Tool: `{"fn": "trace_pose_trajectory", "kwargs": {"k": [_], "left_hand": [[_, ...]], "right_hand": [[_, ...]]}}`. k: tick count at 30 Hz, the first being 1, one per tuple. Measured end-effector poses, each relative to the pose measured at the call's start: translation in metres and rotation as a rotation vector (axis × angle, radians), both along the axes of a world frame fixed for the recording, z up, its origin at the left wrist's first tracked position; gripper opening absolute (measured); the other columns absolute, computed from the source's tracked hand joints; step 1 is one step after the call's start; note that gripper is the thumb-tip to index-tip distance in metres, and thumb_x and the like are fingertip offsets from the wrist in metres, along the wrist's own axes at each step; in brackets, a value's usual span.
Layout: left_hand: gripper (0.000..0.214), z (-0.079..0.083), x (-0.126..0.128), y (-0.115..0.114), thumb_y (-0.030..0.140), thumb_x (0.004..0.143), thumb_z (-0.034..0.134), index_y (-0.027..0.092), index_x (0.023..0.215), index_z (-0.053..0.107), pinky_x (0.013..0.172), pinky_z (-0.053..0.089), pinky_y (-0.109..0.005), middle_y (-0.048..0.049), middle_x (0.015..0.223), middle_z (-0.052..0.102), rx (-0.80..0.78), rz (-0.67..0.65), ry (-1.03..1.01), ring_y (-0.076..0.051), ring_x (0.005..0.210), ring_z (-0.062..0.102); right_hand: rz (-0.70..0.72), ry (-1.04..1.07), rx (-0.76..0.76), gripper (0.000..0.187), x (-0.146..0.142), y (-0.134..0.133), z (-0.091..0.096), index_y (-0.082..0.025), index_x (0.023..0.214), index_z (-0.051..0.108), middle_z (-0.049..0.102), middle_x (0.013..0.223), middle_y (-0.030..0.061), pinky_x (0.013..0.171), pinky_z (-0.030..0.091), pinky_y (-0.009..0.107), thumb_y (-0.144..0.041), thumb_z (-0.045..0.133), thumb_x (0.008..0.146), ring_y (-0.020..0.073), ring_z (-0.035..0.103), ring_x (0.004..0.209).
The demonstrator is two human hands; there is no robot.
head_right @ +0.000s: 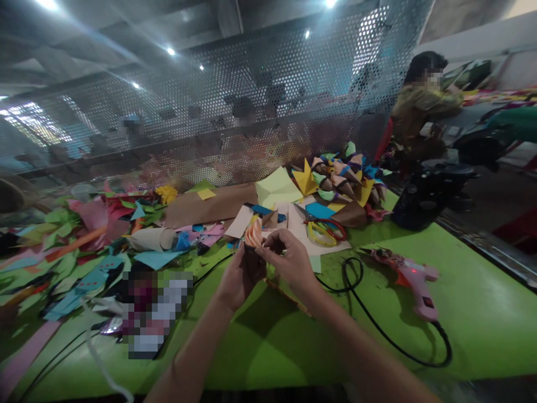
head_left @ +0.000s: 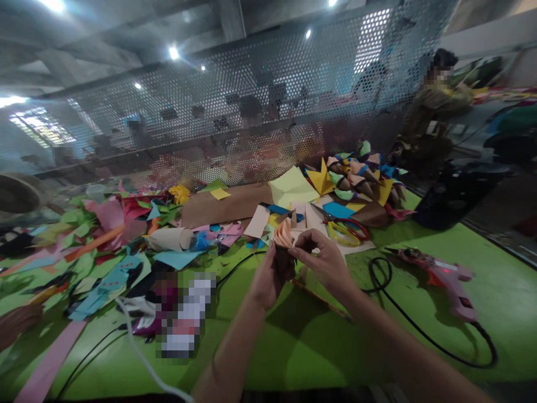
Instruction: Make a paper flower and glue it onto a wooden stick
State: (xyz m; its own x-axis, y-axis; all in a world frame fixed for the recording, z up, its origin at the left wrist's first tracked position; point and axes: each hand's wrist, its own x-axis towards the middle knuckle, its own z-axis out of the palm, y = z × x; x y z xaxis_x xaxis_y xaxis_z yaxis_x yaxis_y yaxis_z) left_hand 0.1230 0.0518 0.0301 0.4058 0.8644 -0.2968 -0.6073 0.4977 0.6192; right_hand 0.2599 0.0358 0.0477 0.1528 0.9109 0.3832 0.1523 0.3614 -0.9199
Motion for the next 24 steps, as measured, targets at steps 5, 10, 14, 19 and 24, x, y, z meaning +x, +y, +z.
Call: {"fn": "trace_pose_trajectory", "kwargs": {"k": [5,10,14,19,24], "left_hand": [[0.035,-0.0003,-0.0009,0.0005,0.051,0.082,0.072,0.019,0.096,0.070,0.050,0.038,-0.019,0.0004,0.076,0.069,-0.006,0.017,-0.001,-0.008,0.058,0.055],[0.038,0.0003,-0.0018,0.0022,0.053,0.080,0.072,0.020,0.099,0.070,0.046,0.035,-0.017,0.0016,0.076,0.068,0.028,0.001,-0.024,-0.006,0.052,0.049],[0.038,0.0003,-0.0009,0.0032,0.054,0.080,0.072,0.020,0.096,0.067,0.041,0.028,-0.016,0.0046,0.066,0.059,0.039,-0.031,-0.057,-0.005,0.047,0.039],[0.036,0.0012,-0.0016,0.0028,0.054,0.083,0.069,0.020,0.094,0.065,0.041,0.029,-0.015,0.0048,0.063,0.054,0.066,-0.043,-0.041,-0.006,0.047,0.040],[0.040,0.0041,-0.0033,0.0010,0.053,0.077,0.075,0.017,0.089,0.065,0.040,0.030,-0.014,0.0029,0.067,0.061,0.030,-0.069,-0.039,-0.006,0.050,0.050]], "right_hand": [[0.017,-0.025,0.008,0.017,0.0014,-0.0012,0.0006,-0.021,0.077,0.059,0.059,0.074,-0.0009,0.061,0.045,0.027,-0.032,0.072,0.080,0.0147,0.054,0.067],[0.019,-0.130,0.032,0.014,0.0020,-0.0018,0.0001,-0.021,0.078,0.061,0.061,0.077,-0.0003,0.065,0.046,0.028,-0.024,0.075,0.076,0.0159,0.056,0.071],[0.012,-0.142,0.064,0.010,0.0024,-0.0013,0.0002,-0.021,0.076,0.062,0.062,0.079,0.0007,0.065,0.046,0.028,-0.021,0.072,0.078,0.0158,0.056,0.071],[0.006,-0.117,0.069,0.010,0.0034,-0.0007,0.0018,-0.021,0.075,0.063,0.061,0.077,0.0004,0.063,0.046,0.028,-0.020,0.073,0.076,0.0156,0.056,0.069],[0.002,-0.129,0.079,0.013,0.0051,-0.0007,0.0027,-0.021,0.072,0.061,0.059,0.074,-0.0003,0.062,0.044,0.028,-0.021,0.074,0.075,0.0153,0.054,0.068]]}}
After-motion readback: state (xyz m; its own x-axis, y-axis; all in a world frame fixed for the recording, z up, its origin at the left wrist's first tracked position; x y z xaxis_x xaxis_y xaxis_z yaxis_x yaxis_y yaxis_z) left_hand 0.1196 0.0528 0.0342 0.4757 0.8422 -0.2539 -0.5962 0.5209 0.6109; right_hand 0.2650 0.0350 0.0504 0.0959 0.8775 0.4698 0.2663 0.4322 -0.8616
